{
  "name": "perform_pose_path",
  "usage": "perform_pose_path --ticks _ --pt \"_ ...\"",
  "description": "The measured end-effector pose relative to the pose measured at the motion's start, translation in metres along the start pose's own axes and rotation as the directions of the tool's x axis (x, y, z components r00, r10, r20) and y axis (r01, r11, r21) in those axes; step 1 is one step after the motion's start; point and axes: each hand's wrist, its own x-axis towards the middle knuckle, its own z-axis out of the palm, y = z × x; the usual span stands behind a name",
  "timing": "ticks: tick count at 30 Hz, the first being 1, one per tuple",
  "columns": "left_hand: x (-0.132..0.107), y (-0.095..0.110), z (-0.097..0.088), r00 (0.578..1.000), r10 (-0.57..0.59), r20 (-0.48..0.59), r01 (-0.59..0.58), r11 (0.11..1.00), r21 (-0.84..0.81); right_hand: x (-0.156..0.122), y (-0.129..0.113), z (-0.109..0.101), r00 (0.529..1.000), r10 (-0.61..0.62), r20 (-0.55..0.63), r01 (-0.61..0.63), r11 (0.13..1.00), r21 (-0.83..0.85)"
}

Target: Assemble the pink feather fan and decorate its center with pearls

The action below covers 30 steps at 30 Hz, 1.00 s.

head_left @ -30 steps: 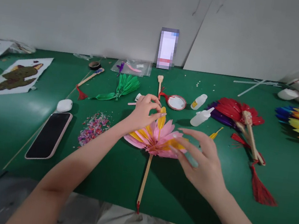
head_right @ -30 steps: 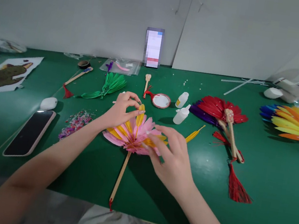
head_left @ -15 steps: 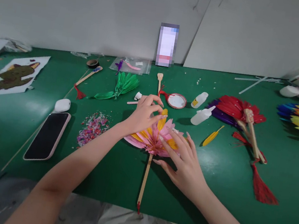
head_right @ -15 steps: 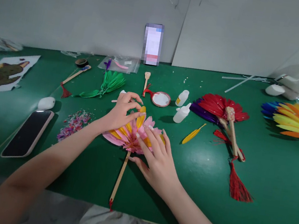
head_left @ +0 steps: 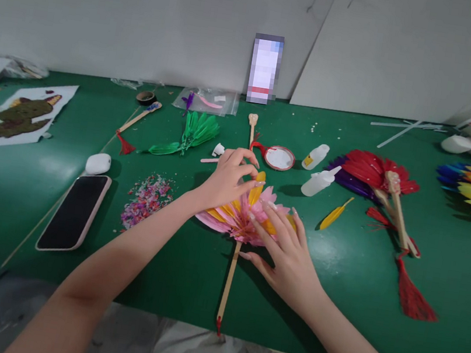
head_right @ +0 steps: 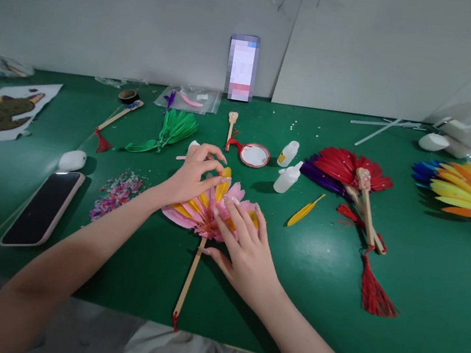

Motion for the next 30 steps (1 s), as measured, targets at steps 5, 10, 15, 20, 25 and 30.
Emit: perform_pose_path --ticks 5,10,15,20,25,30 --pt "-0.0005 -0.0004 -0.0003 1.0 0.001 0.019 -0.001 1.0 0.001 0.0004 -0.0014 0.0004 0.999 0.002 0.052 0.0 0.999 -0.036" --pt "-0.0009 -0.0015 -0.001 0.999 -0.01 0.034 0.01 1.0 0.001 -0.0006 -0.0031 0.0022 0.996 0.001 0.089 0.005 0.998 -0.068" --pt "-0.0005 -0.0026 -0.0003 0.998 -0.042 0.052 0.042 0.999 0.009 -0.0011 -0.0034 0.0038 0.994 0.011 0.113 -0.001 0.996 -0.084" --pt "-0.0002 -0.004 0.0015 0.996 -0.054 0.068 0.053 0.999 0.011 -0.0007 -0.004 0.0044 0.992 0.023 0.12 -0.015 0.997 -0.074" --pt "-0.0003 -0.004 0.0023 0.993 -0.067 0.096 0.066 0.998 0.02 -0.0002 -0.0047 0.005 0.993 0.026 0.118 -0.015 0.996 -0.087" --pt "-0.0002 -0.0024 0.0013 0.99 -0.067 0.125 0.065 0.998 0.025 -0.0002 -0.0049 0.0049 0.992 0.014 0.123 0.001 0.992 -0.122"
